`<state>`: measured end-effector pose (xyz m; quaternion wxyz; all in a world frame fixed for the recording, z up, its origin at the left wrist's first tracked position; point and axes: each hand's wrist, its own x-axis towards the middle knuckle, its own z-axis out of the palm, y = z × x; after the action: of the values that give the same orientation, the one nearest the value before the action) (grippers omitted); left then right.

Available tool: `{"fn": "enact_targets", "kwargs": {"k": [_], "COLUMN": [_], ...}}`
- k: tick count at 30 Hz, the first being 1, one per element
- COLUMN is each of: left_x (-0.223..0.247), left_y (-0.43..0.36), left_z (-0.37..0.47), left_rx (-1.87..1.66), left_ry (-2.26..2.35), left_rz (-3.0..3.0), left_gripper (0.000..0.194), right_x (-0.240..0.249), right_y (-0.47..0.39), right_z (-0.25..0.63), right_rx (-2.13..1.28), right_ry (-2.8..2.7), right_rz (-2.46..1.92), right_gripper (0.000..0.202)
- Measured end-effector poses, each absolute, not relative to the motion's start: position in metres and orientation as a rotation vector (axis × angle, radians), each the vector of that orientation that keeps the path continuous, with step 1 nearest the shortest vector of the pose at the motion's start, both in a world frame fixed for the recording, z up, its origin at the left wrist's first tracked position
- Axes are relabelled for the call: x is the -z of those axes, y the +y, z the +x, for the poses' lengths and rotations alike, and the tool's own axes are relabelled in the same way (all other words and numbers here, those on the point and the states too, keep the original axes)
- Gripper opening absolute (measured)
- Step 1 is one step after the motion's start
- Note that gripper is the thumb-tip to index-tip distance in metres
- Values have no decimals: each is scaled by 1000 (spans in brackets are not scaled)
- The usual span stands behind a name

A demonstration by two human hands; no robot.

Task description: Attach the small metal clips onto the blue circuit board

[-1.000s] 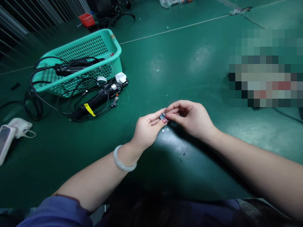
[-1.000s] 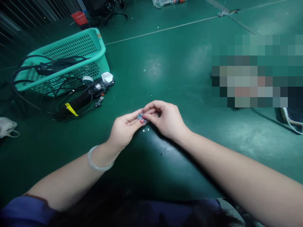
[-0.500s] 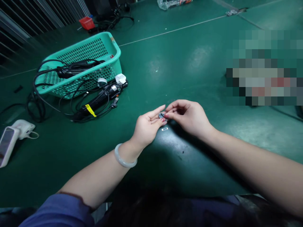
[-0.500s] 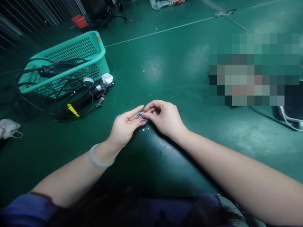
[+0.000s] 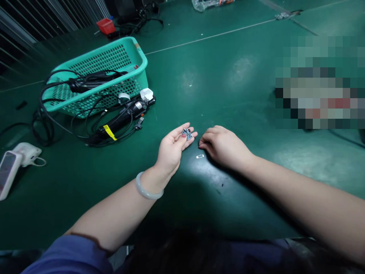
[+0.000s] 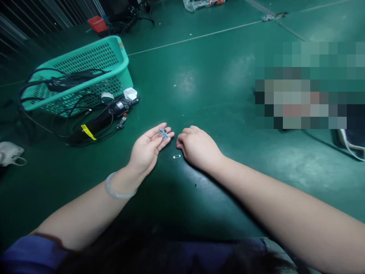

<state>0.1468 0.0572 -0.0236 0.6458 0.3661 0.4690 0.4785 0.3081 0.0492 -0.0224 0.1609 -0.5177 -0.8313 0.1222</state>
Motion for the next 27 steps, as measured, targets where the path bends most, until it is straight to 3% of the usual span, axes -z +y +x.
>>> {"fn": "enact_targets", "kwargs": {"k": [5,10,17,27], "left_x": [22,22,26,27], "left_y": [56,54,54,51], "left_z": [147,147,146,147], "left_rx": [-1052,-1020,-998,-955], "left_ry": [1077,1038,903,796], "left_rz": [865,918,961,923], "left_gripper": [23,21,39,31], "right_x": [25,20,11,8], "right_y": [54,54,49,42], "right_z": [310,315,312,307], "right_rx": [-307,-547,-912,-772], "right_ry": [-2412,-1977,-1590,-1589], "right_rz": [-1419,-1355,-1242,-1199], "right_gripper": [25,17,17,9]}}
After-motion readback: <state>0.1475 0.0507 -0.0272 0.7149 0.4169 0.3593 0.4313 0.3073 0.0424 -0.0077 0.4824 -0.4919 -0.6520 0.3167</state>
